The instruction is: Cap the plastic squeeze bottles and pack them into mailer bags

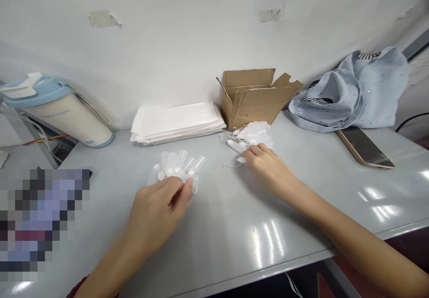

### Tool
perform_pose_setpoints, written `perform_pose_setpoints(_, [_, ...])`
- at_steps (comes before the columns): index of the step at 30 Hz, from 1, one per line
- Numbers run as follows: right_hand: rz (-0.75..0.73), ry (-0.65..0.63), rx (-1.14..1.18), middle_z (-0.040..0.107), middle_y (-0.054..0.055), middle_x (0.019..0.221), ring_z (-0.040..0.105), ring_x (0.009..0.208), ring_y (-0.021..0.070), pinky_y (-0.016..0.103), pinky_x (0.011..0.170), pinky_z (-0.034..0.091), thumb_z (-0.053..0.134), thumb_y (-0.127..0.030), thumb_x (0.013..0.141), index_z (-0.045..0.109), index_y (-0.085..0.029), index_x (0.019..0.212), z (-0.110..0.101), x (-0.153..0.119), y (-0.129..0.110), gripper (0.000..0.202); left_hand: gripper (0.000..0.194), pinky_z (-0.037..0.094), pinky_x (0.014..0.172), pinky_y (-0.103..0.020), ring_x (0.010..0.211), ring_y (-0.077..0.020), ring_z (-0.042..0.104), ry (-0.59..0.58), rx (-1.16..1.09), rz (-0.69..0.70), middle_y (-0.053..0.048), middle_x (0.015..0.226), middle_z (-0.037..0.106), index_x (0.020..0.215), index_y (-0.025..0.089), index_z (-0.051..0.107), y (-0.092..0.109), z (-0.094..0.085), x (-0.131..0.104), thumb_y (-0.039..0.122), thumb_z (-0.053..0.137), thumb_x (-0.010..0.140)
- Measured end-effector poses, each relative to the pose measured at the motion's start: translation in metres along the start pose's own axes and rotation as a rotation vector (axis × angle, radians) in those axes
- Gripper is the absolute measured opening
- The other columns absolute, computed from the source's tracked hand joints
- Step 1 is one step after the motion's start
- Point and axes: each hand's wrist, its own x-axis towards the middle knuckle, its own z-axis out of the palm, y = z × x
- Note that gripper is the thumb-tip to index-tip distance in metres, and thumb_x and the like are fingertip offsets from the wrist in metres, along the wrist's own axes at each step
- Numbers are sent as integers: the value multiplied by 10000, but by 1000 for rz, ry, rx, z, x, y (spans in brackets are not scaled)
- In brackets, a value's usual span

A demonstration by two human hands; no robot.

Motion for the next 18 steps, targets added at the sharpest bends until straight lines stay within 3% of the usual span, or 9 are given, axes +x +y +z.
perform_pose_setpoints(4, [-49, -13, 148, 630, 109, 893, 558, 881, 246, 362, 732, 472, 526, -92, 856, 634, -134, 920, -3, -2, -2, 132, 381, 249, 452, -234, 406, -87, 340, -77, -38, 98, 59, 467, 379, 536, 190, 394, 4, 9, -6, 269, 416, 908])
perform_pose_setpoints(7, [-86, 19, 438, 627, 88, 940, 573, 897, 213, 343, 772, 477, 550, -161, 869, 605, -142, 993, -12, -5, -8, 137, 255, 343, 490, -234, 458, -109, 485, -230, -108, -8, 43, 566, 550, 772, 182, 572, 6, 9, -5, 303, 407, 923])
perform_pose_setpoints(9, [-102, 56, 562, 622, 83, 962, 577, 905, 206, 344, 789, 474, 548, -175, 870, 591, -152, 999, -18, -8, -14, 138, 268, 402, 521, -246, 492, -127, 541, -308, -163, -113, 39, 616, 597, 1010, 177, 586, 6, 7, -2, 353, 401, 929])
perform_pose_setpoints(11, [-127, 73, 627, 616, 76, 963, 578, 902, 200, 341, 788, 472, 547, -182, 866, 584, -166, 986, -23, -11, -20, 127, 338, 433, 533, -259, 502, -140, 559, -330, -213, -187, 48, 593, 586, 1115, 176, 562, 6, 5, 0, 396, 382, 933])
perform_pose_setpoints(18, [-192, 2, 747, 589, 77, 993, 561, 945, 190, 331, 822, 470, 543, -184, 867, 568, -172, 1010, -30, -19, -33, 146, 307, 414, 470, -218, 491, -121, 528, -301, -396, -230, 53, 561, 547, 983, 210, 605, 7, 1, 1, 377, 350, 946])
